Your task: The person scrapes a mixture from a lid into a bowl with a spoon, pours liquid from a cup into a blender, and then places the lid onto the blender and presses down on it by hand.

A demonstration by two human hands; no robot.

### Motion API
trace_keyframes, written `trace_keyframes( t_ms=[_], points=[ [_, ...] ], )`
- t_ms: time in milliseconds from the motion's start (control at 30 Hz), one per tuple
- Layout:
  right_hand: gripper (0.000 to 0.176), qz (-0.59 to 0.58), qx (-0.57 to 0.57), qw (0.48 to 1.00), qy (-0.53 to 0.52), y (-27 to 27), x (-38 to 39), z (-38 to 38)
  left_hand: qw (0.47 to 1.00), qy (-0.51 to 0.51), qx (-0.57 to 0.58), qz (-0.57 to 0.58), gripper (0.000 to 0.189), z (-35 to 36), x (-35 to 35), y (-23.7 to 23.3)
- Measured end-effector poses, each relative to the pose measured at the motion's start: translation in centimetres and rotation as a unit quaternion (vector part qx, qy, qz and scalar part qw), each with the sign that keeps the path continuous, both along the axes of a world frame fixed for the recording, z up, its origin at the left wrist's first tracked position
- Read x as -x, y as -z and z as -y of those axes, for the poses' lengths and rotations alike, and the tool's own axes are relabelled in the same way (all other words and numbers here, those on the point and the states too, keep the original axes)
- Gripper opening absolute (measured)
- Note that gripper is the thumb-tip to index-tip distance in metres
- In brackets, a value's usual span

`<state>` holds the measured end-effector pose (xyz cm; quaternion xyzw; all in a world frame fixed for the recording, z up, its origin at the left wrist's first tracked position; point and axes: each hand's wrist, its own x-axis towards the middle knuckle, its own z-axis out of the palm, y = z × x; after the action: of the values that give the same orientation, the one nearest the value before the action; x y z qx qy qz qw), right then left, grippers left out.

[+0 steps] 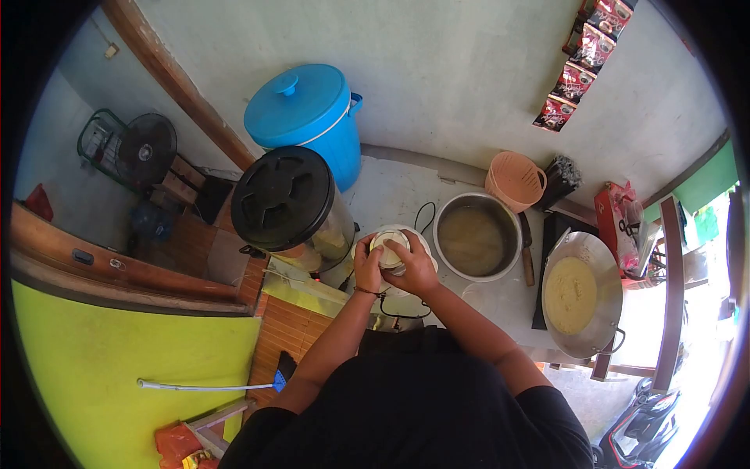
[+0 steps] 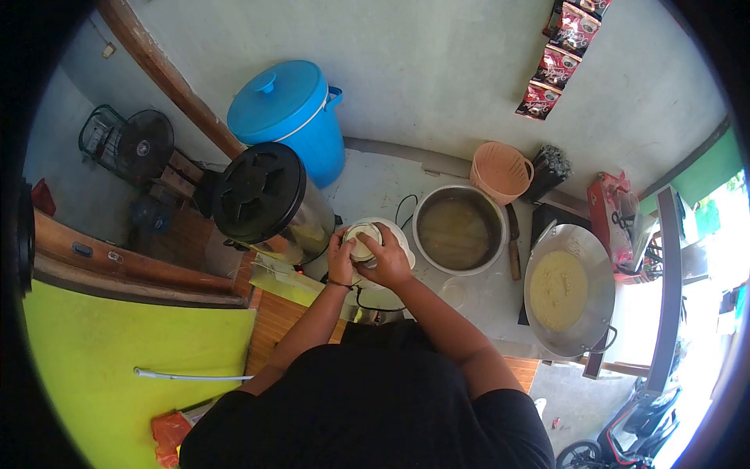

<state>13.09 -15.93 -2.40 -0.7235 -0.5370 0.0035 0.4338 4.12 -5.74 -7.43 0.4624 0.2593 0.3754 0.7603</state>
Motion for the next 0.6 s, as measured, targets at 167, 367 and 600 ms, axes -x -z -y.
trace_keyframes(
  t_ms=[167,367,600],
  points=[
    [0.064,0.007,0.012,1.000,0.011,-0.18,0.09,0.03,1.000,0.000,-0.007,-0.006,0.031,0.05,0.06,-0.07],
    [0.064,-0.014,0.001,1.000,0.002,0.09,0.04,-0.02,1.000,-0.001,-0.014,-0.007,0.032,0.23,0.00,-0.56],
    [0.063,0.005,-0.001,1.000,0.011,0.14,0.05,-0.03,0.999,-0.014,-0.030,0.006,0.039,0.38,-0.14,-0.47]
  ],
)
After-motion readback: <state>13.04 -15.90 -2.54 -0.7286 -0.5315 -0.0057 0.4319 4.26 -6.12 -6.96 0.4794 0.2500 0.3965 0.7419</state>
